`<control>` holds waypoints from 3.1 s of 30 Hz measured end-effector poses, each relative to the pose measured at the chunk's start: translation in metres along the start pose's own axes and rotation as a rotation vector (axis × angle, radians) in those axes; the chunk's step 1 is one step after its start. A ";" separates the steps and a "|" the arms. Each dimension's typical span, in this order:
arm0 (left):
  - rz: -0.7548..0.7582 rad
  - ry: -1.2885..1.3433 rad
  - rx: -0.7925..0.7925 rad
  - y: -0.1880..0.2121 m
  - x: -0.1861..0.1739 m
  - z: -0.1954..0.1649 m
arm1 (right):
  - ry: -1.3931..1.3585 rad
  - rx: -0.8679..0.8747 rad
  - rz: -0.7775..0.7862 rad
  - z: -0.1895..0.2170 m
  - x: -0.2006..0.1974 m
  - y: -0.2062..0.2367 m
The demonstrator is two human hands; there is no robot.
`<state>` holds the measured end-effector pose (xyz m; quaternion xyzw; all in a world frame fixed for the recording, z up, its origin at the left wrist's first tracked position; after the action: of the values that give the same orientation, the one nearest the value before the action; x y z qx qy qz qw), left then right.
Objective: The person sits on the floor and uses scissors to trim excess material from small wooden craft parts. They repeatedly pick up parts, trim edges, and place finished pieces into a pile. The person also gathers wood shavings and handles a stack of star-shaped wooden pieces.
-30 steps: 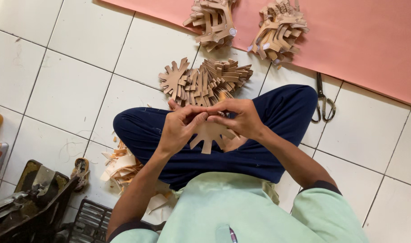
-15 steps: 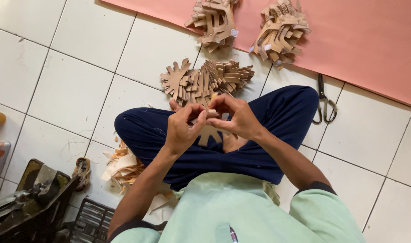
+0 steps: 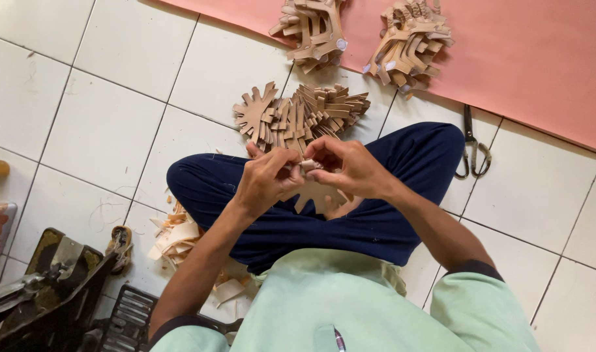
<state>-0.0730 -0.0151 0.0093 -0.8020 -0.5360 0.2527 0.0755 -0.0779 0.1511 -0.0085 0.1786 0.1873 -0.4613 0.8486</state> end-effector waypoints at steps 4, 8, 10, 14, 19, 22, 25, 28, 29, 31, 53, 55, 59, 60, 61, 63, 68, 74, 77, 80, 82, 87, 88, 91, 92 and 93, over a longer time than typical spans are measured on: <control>-0.008 0.053 -0.057 0.001 0.002 0.001 | 0.012 -0.158 -0.143 0.020 -0.006 0.009; 0.096 0.166 -0.060 0.002 0.005 -0.005 | -0.076 -0.193 -0.101 0.018 -0.004 0.007; 0.089 0.143 0.036 0.002 0.009 -0.013 | -0.130 -0.181 -0.061 0.010 0.000 0.005; 0.010 0.133 0.080 0.005 0.018 -0.015 | -0.194 -0.103 -0.056 -0.012 0.008 0.001; -0.019 0.067 0.085 0.005 0.022 -0.010 | -0.559 -0.099 -0.041 -0.029 0.020 -0.001; -0.101 0.013 0.074 -0.001 0.010 -0.009 | -0.626 -0.039 -0.060 -0.034 0.020 -0.003; -0.053 0.092 0.017 -0.004 0.003 -0.011 | -0.448 -0.089 -0.077 -0.026 0.009 0.000; 0.080 -0.076 0.086 -0.005 0.007 -0.022 | -0.326 -0.048 -0.113 -0.020 0.002 0.002; 0.121 -0.191 0.133 -0.005 0.009 -0.025 | -0.261 -0.099 -0.148 -0.014 -0.002 0.002; 0.182 -0.317 0.110 -0.007 0.013 -0.022 | -0.138 -0.195 -0.213 0.000 -0.007 0.005; 0.209 0.075 0.047 0.000 0.023 -0.016 | -0.099 -0.288 0.054 0.006 -0.001 -0.003; 0.169 0.116 0.038 0.000 0.024 -0.018 | -0.228 -0.275 0.077 0.002 0.001 -0.003; 0.140 0.145 0.005 0.002 0.022 -0.018 | -0.352 -0.305 0.029 0.004 0.000 -0.003; 0.128 0.110 0.018 0.002 0.020 -0.018 | -0.377 -0.289 0.016 0.004 0.000 -0.004; 0.113 0.072 0.032 0.001 0.018 -0.018 | -0.401 -0.276 0.006 0.005 -0.001 -0.005; 0.087 -0.003 0.026 -0.002 0.011 -0.016 | -0.073 -0.312 -0.132 0.010 -0.009 -0.007; 0.311 -0.148 0.032 -0.008 0.006 -0.010 | -0.039 -0.183 -0.085 0.008 -0.009 -0.011; 0.434 -0.247 0.176 -0.006 -0.001 -0.016 | -0.184 -0.064 0.012 -0.006 -0.006 -0.005; 0.381 -0.223 0.149 -0.006 -0.018 -0.014 | -0.234 -0.045 -0.008 -0.010 -0.007 0.001; 0.267 -0.069 -0.047 -0.005 -0.029 -0.004 | -0.219 -0.070 -0.068 -0.009 -0.011 0.003; 0.122 0.236 -0.300 0.000 -0.028 0.010 | -0.206 -0.080 -0.103 -0.008 -0.014 0.003; -0.052 0.561 -0.462 0.009 -0.010 0.016 | 0.100 -0.132 -0.166 0.006 -0.022 0.001; -0.098 0.583 -0.403 0.008 -0.010 0.012 | 0.146 -0.159 -0.179 0.011 -0.023 0.002; -0.168 0.450 -0.279 0.005 -0.010 0.002 | 0.167 -0.120 -0.227 0.015 -0.025 0.003; -0.182 0.373 -0.248 0.004 -0.010 -0.002 | 0.191 -0.134 -0.243 0.018 -0.025 0.003; -0.201 0.346 -0.237 0.005 -0.010 -0.003 | 0.215 -0.148 -0.260 0.020 -0.024 0.003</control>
<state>-0.0705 -0.0258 0.0134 -0.7792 -0.6182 0.0377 0.0963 -0.0840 0.1604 0.0212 0.1385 0.3318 -0.5305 0.7677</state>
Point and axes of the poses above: each hand's wrist, its own y-axis away from the middle knuckle, its own x-axis out of the palm, z = x × y, the point moved 7 cm from there along -y, towards the middle knuckle, and after that the axes turned 14 degrees about y, right-handed, at the moved point
